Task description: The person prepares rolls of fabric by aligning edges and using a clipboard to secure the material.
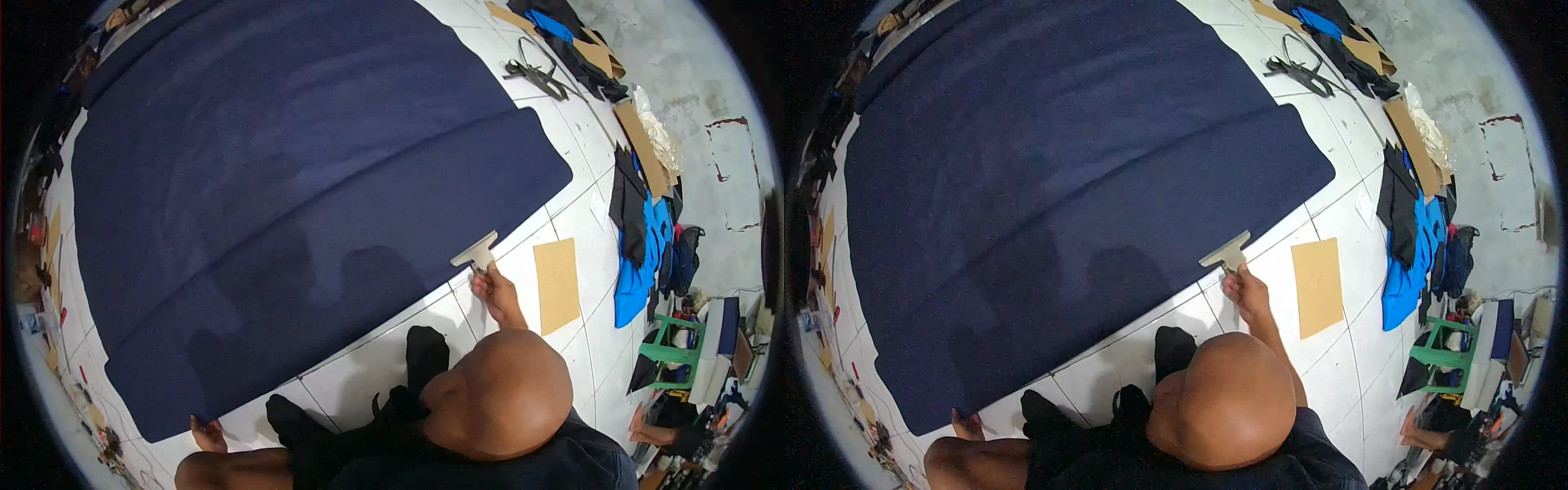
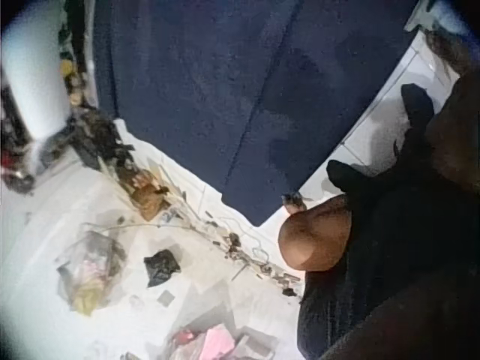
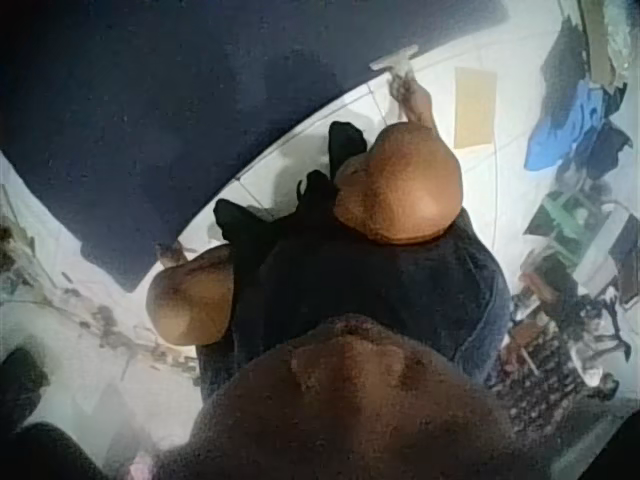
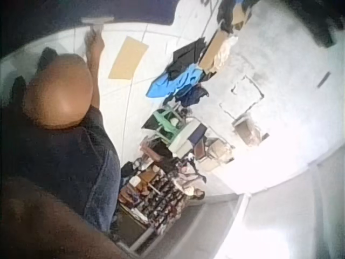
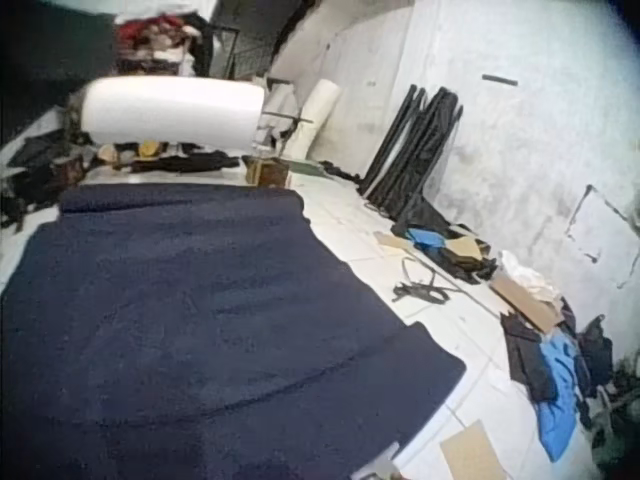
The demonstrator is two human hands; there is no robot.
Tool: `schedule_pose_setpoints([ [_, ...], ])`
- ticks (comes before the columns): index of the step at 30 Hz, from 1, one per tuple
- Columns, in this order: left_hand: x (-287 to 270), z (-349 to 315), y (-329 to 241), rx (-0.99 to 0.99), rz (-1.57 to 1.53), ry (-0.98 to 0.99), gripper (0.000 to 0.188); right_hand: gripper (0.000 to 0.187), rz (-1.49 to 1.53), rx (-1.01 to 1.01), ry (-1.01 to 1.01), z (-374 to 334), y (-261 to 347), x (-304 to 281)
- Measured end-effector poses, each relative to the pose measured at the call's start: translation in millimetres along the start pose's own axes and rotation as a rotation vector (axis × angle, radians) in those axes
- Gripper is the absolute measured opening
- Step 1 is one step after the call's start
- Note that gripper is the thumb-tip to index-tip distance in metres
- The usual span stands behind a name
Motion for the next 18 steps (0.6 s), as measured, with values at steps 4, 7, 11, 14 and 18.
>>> schedule_pose_setpoints([
  [4,3.9,11.0,1.3,-0.001,-0.151,0.097,0.036,0.052,-0.454,-0.056,0.084,27.9,35.4,-20.2],
  [7,34.4,6.6,19.9,0.0,-0.182,-0.011,0.038,0.052,-0.208,-0.053,-0.078,54.4,76.7,-25.2],
  [11,-6.3,31.1,7.7,0.062,-0.317,-0.033,0.039,0.019,-0.029,-0.081,-0.026,98.3,60.8,-17.1],
  [14,-51.4,27.8,0.7,0.144,-0.301,-0.037,0.04,0.023,-0.057,-0.155,0.025,60.8,60.3,-27.2],
  [18,-51.4,-7.7,-30.6,0.241,-0.311,-0.071,0.045,0.046,-0.177,-0.077,0.05,-13.7,89.6,-55.4],
])
Point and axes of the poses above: each hand's wrist, its own z-axis towards the middle knuckle, its own x-axis out of the palm, y = z × x, the point moved 4 cm from there along z, towards the middle knuckle, and after that the axes turned 5 degrees about x, right-handed, at the moved point
